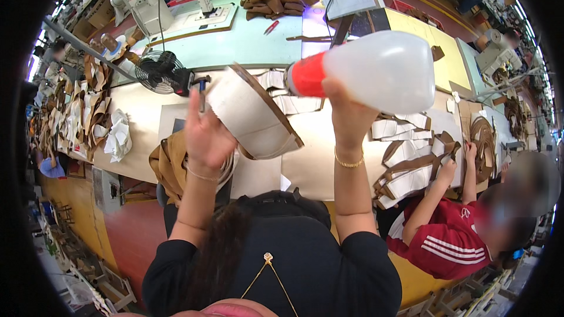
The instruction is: The person repeatedly applies glue from a squeeze bottle to the edges of small white fabric pieces in a workshop. They hold each piece, apply glue along the edges, and place it on a table with other similar pieces.
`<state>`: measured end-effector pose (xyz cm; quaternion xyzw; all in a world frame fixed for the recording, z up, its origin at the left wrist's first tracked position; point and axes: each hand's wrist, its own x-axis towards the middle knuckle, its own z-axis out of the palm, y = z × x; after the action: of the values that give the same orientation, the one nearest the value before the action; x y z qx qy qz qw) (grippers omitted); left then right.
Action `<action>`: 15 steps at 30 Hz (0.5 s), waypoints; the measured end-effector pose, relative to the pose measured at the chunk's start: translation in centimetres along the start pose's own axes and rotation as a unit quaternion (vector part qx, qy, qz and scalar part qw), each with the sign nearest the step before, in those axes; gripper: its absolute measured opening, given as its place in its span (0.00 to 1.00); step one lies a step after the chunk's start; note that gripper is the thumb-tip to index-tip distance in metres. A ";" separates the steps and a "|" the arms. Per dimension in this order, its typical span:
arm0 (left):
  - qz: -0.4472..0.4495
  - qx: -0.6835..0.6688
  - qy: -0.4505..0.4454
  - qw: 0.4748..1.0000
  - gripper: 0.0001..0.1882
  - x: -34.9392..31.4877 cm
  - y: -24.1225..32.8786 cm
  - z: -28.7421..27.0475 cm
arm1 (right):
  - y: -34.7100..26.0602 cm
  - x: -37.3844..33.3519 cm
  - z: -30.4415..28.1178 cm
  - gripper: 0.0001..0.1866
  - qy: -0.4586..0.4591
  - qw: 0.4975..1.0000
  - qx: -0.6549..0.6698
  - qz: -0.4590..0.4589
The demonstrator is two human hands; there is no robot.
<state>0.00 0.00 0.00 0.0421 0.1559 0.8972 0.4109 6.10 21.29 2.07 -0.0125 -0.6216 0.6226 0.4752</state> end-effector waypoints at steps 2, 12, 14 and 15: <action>-0.029 -0.050 0.003 0.998 0.40 0.0 -1.6 -1.3 | -0.3 -0.3 -0.3 0.19 -0.047 0.994 -0.080 -0.060; 0.019 -0.019 -0.009 1.000 0.47 -1.6 -0.7 1.0 | 2.9 -2.0 2.2 0.11 -0.143 0.988 -0.012 0.064; 0.006 -0.057 -0.043 0.997 0.47 -1.4 -0.4 0.7 | 0.7 -1.2 3.5 0.08 -0.054 0.998 0.026 0.026; -0.005 -0.090 -0.090 0.992 0.48 -1.1 -0.5 0.3 | -0.7 -1.9 3.9 0.13 -0.138 0.983 0.120 0.028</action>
<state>1.18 -0.46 0.22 0.0843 0.0370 0.8981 0.4300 5.18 17.05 2.44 0.1128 -0.6015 0.7015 0.3652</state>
